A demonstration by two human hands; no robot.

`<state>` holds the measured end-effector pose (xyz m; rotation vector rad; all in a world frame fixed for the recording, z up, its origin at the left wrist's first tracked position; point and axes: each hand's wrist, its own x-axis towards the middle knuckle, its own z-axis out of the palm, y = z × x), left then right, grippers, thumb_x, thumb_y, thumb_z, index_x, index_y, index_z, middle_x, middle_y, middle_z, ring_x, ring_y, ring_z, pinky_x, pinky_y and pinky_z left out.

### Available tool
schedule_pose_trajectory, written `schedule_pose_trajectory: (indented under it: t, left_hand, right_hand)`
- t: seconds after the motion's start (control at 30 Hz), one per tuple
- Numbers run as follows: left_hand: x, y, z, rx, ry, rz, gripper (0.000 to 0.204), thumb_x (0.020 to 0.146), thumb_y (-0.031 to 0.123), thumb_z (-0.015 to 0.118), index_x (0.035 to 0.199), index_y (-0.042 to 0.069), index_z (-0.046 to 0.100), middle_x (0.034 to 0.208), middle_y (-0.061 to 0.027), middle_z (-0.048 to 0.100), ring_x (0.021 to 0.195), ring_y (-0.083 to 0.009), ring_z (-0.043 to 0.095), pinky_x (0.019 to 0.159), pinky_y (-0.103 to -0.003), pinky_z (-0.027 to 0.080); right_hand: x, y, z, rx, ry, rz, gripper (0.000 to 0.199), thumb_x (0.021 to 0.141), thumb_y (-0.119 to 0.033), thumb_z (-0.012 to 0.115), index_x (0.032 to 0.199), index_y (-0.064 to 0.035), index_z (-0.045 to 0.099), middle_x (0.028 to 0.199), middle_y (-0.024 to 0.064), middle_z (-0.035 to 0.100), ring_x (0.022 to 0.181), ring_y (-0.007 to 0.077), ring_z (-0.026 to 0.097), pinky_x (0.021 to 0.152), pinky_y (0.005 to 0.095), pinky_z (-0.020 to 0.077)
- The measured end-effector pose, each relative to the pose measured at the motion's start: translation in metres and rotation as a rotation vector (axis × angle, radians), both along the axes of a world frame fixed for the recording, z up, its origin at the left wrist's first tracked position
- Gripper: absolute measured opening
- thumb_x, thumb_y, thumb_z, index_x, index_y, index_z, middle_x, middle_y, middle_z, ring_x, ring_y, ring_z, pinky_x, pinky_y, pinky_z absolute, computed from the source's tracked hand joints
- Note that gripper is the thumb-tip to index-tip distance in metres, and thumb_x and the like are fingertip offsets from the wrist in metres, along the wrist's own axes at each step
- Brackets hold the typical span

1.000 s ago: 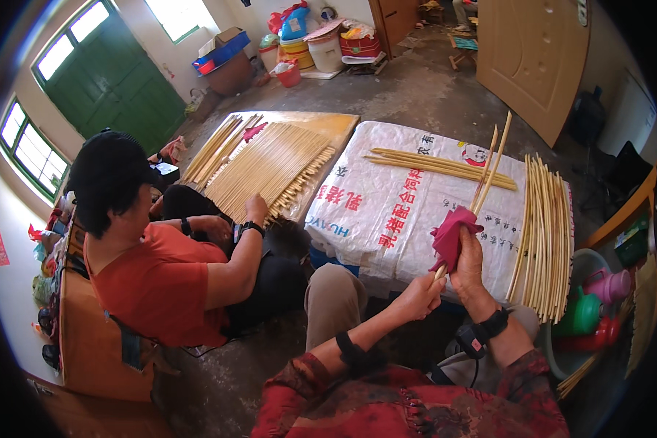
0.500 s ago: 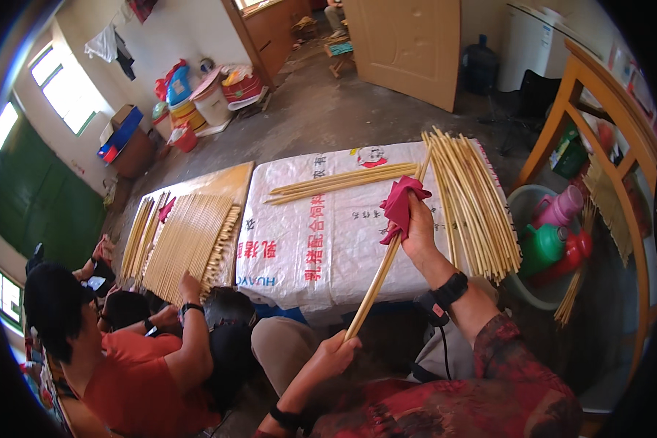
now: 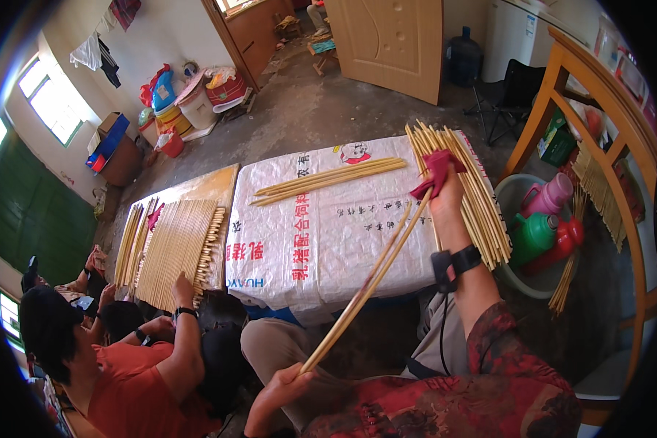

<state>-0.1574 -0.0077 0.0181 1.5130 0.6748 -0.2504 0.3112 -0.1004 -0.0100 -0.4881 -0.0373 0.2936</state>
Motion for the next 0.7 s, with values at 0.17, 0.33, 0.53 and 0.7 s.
schedule_pose_trajectory:
  t: [0.17,0.33,0.53,0.7]
  left_hand:
    - [0.001,0.003,0.030,0.141,-0.053,0.246,0.021,0.089,0.019,0.041,0.094,0.003,0.054,0.055,0.0040,0.043,0.045,-0.0016,0.035,0.041,-0.017,0.029]
    - [0.061,0.012,0.018,0.206,-0.197,0.397,0.020,0.088,0.019,0.043,0.091,0.003,0.054,0.057,0.0007,0.050,0.043,-0.0023,0.036,0.040,-0.017,0.029]
    - [0.145,0.000,0.012,0.421,-0.318,0.380,0.015,0.085,0.016,0.047,0.082,0.002,0.053,0.061,-0.0011,0.055,0.041,-0.0039,0.039,0.038,-0.019,0.031]
    - [0.179,-0.011,0.010,0.530,-0.274,0.327,0.016,0.083,0.016,0.050,0.075,0.002,0.052,0.055,-0.0027,0.052,0.041,-0.0070,0.043,0.039,-0.024,0.035]
  right_hand:
    - [0.002,-0.011,-0.002,0.117,-0.047,0.101,0.032,0.089,-0.029,0.036,0.105,-0.0043,0.049,0.080,0.0060,0.055,0.064,0.0145,0.052,0.062,0.0294,0.0443]
    - [-0.075,0.019,0.021,0.093,0.029,0.395,0.039,0.087,-0.031,0.042,0.118,-0.0079,0.042,0.114,0.0065,0.050,0.102,0.0195,0.050,0.087,0.0325,0.0393]
    - [-0.154,0.040,0.009,0.130,-0.022,0.688,0.034,0.087,-0.025,0.046,0.114,-0.0048,0.044,0.110,0.0044,0.051,0.101,0.0158,0.048,0.091,0.0320,0.0351]
    - [-0.166,0.043,0.005,-0.076,-0.093,0.548,0.031,0.085,-0.022,0.051,0.111,-0.0058,0.046,0.101,0.0012,0.053,0.091,0.0098,0.050,0.081,0.0248,0.0405]
